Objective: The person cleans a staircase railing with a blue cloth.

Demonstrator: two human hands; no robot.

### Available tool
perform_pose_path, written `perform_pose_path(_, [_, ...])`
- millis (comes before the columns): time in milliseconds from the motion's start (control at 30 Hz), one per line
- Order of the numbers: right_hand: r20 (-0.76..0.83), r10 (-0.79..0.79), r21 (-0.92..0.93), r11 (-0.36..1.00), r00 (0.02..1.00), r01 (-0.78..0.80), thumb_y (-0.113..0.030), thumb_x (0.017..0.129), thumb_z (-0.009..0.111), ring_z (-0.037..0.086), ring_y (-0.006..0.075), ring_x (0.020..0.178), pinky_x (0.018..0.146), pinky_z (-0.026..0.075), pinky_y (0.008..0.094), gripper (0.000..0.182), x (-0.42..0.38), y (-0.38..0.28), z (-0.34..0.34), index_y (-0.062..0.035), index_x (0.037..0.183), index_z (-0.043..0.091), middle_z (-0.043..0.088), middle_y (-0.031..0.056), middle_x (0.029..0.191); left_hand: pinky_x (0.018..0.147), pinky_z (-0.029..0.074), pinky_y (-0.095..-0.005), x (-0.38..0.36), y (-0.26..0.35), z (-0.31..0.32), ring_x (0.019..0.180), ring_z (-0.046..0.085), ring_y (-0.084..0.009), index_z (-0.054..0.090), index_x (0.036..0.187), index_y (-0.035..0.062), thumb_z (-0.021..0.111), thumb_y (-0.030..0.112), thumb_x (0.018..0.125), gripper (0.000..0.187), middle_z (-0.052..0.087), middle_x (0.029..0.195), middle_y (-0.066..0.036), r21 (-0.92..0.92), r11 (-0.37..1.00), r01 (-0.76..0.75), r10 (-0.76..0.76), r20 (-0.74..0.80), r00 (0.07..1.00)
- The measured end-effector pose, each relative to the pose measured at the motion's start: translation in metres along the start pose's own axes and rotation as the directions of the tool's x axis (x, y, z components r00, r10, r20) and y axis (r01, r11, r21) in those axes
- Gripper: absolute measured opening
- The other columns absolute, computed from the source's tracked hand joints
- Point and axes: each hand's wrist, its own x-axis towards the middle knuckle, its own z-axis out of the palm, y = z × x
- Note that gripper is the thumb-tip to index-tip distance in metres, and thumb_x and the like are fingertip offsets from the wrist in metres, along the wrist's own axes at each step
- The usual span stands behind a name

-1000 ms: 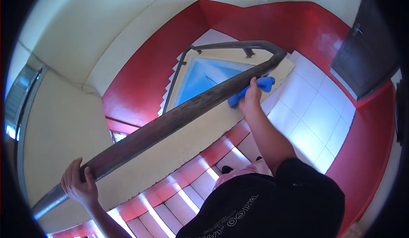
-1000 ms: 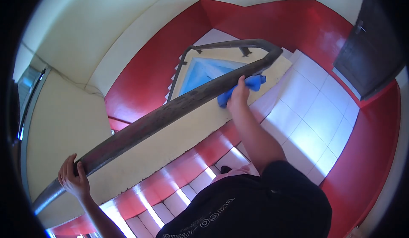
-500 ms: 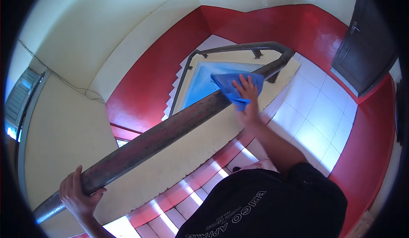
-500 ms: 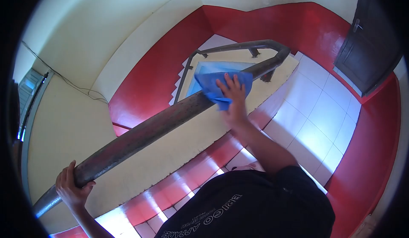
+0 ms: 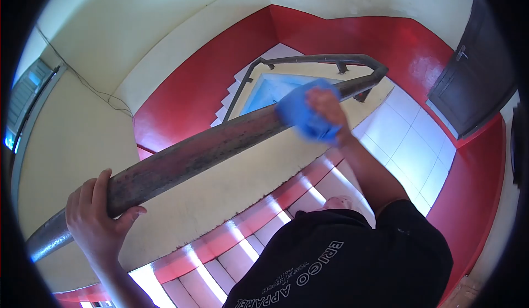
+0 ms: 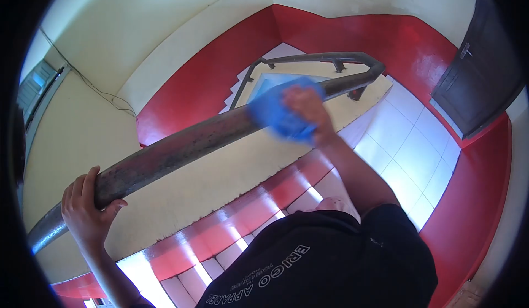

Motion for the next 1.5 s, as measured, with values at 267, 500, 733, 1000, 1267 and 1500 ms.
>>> perform_pose_path(267, [-0.170,0.331,0.021,0.943,0.928,-0.332,-0.019,0.091,0.065,0.058,0.0302,0.120,0.105,0.040,0.0451,0.032,0.052,-0.082,0.051,-0.0080,0.121,0.068,0.063,0.0128,0.132,0.076,0.053,-0.0444,0.005,0.002,-0.009,0.079,0.068,-0.0279,0.069,0.108,0.0102,0.071,0.083,0.049,0.094,0.067,0.085,-0.007,-0.067,0.993,0.095,-0.088,0.104,0.991])
perform_pose_path(500, [0.040,0.439,0.341,0.838,0.897,-0.426,-0.026,0.095,0.066,0.067,0.0239,0.107,0.091,0.051,0.0380,0.036,0.046,-0.035,0.014,-0.0047,0.124,0.065,0.069,0.0183,0.119,0.076,0.054,-0.0425,0.002,0.002,-0.002,0.079,0.069,-0.0263,0.069,0.108,0.0113,0.084,0.065,0.037,0.090,0.068,0.086,-0.006,-0.078,0.993,0.093,-0.092,0.022,0.996])
perform_pose_path(733, [-0.144,0.466,-0.044,0.879,0.873,-0.476,-0.032,0.091,0.071,0.069,0.0297,0.080,0.068,0.052,0.0414,0.027,0.080,-0.056,0.037,-0.0055,0.096,0.065,0.070,0.0133,0.089,0.081,0.052,-0.0431,0.007,0.006,-0.009,0.085,0.068,-0.0270,0.069,0.109,0.0114,0.089,0.051,0.033,0.087,0.068,0.091,-0.005,-0.117,0.974,0.196,-0.181,0.122,0.976])
perform_pose_path(1000, [0.096,-0.021,0.118,0.993,0.995,0.010,-0.015,0.076,0.070,0.063,0.0349,0.116,0.099,0.047,0.0441,0.052,0.124,-0.111,0.042,-0.0086,0.127,0.064,0.067,0.0136,0.125,0.091,0.049,-0.0452,-0.003,0.005,-0.005,0.096,0.065,-0.0300,0.066,0.114,0.0103,0.087,0.046,0.038,0.086,0.068,0.099,-0.006,-0.108,0.981,0.158,-0.150,0.078,0.986])
perform_pose_path(1267, [-0.338,0.751,0.181,0.643,0.567,-0.744,-0.004,0.090,0.065,0.062,0.0276,0.113,0.097,0.047,0.0367,0.031,-0.012,-0.019,0.018,-0.0005,0.121,0.064,0.066,0.0173,0.118,0.101,0.044,-0.0474,-0.009,0.004,-0.010,0.112,0.060,-0.0315,0.061,0.125,0.0121,0.089,0.033,0.051,0.082,0.064,0.116,-0.009,-0.079,0.981,0.178,-0.165,0.150,0.975])
perform_pose_path(1500, [0.057,0.187,-0.158,0.972,0.981,-0.176,-0.031,0.086,0.068,0.055,0.0367,0.129,0.115,0.030,0.0488,0.053,0.076,-0.094,0.038,-0.0078,0.133,0.060,0.060,0.0099,0.139,0.106,0.041,-0.0482,-0.016,0.003,-0.004,0.119,0.056,-0.0327,0.058,0.130,0.0134,0.088,0.031,0.054,0.083,0.061,0.124,-0.010,-0.049,0.982,0.184,-0.174,0.154,0.972])
